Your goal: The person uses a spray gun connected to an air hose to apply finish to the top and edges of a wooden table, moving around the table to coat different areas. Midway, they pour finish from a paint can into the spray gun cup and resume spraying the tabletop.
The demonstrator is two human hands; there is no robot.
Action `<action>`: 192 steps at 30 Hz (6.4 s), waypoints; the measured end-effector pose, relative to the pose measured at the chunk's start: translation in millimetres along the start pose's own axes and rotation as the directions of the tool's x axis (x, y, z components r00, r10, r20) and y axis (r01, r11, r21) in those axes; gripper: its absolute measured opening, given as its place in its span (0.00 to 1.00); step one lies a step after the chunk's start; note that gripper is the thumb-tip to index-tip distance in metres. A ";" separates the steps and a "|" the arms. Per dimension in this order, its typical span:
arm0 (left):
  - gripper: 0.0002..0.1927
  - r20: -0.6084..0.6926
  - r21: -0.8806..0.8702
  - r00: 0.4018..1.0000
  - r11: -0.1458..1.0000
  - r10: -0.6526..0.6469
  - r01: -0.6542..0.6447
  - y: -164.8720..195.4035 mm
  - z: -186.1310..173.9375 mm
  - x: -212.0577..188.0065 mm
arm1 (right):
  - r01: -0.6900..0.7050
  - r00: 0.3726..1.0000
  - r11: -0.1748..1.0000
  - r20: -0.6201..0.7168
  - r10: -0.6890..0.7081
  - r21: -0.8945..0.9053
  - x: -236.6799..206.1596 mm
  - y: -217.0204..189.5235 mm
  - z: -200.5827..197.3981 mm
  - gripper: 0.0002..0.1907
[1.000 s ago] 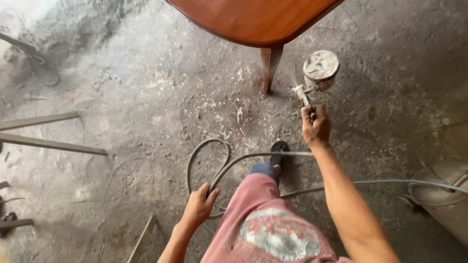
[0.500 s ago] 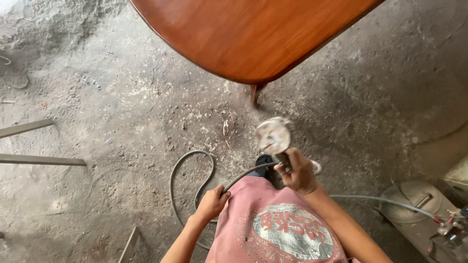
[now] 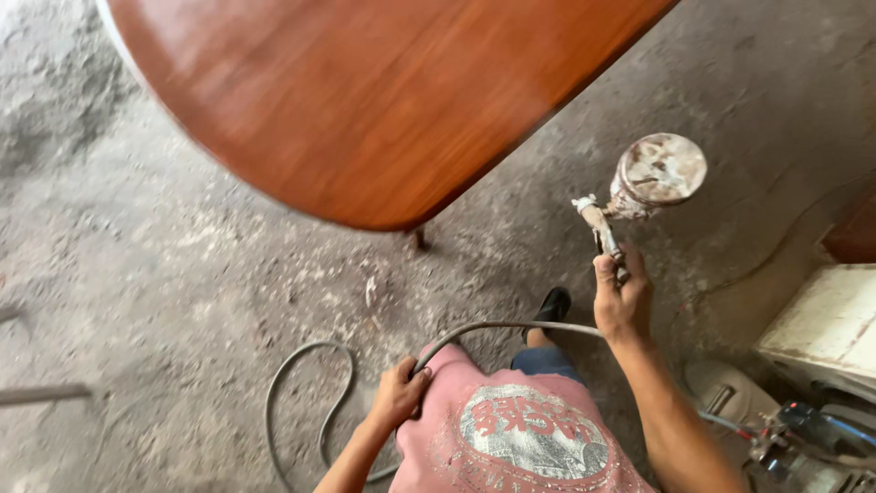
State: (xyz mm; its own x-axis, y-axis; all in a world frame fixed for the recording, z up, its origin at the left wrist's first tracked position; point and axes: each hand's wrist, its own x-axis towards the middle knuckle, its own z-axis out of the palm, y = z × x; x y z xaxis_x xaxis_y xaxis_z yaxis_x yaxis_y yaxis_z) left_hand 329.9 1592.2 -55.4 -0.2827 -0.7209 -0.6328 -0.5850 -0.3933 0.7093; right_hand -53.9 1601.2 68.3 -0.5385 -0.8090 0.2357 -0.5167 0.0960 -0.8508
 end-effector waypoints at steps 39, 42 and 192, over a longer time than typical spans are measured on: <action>0.13 0.083 -0.543 0.981 0.818 -0.173 0.191 716.6 554.6 463.4 | -0.243 0.968 0.968 0.075 0.239 0.056 734.9 388.0 -489.5 0.20; 0.12 0.064 -0.539 0.991 0.831 -0.117 0.133 771.0 594.9 518.1 | -0.263 0.965 0.948 0.047 0.259 0.178 776.6 438.5 -540.7 0.23; 0.09 -0.847 -0.531 -0.184 0.809 -0.499 0.251 886.8 417.6 192.9 | -0.306 0.521 0.944 0.852 0.055 0.127 1009.6 138.9 103.6 0.31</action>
State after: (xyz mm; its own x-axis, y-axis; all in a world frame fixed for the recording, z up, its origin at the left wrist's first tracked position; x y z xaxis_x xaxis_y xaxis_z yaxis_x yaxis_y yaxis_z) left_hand -560.9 1342.7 322.0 0.9876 -0.1545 0.0258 -0.1407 -0.8021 0.5804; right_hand -600.4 737.7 139.4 0.2578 -0.9104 -0.3236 -0.2388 0.2645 -0.9344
